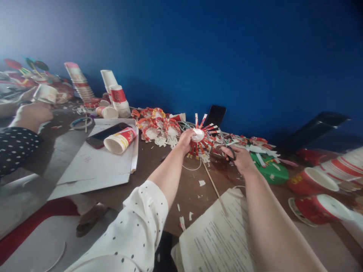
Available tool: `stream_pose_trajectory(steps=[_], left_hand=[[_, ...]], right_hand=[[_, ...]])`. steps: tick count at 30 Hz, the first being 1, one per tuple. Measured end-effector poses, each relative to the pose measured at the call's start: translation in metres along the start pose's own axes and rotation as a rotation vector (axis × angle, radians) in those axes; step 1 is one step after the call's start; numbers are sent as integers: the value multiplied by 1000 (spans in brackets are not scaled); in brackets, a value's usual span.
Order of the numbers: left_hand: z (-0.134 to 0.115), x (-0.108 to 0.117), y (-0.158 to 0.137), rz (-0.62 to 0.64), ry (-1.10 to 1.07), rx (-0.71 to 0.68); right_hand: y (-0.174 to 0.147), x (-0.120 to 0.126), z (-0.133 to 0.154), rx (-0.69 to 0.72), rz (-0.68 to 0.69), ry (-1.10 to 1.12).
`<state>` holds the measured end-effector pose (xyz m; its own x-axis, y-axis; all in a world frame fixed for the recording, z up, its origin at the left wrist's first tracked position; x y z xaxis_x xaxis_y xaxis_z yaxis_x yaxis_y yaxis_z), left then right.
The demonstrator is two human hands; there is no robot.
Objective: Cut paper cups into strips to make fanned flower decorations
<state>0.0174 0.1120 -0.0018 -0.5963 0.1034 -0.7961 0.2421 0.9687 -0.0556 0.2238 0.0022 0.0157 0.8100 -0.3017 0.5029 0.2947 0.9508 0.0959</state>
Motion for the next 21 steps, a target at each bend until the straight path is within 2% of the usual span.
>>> stream_pose_trajectory(steps=[7,14,21], left_hand=[[0,2,3,-2,33,-10],[-1,1,0,-16,26,-6],[-2,4,2,-23,36,-10]], right_hand=[[0,2,8,94,-19,-59],[-4,5,17,122,-38,-134],[-1,3,4,8,-27,20]])
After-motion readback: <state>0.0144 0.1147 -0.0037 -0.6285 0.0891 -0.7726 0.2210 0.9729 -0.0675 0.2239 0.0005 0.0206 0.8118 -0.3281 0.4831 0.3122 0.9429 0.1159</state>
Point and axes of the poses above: each hand's wrist, its own y-axis towards the middle knuckle, its own x-axis out of the back of the hand, z = x × y, the point moved 7 cm from there along y, towards the middle knuckle, and after that the axes turned 10 degrees about -y, right-handed, at the moved point
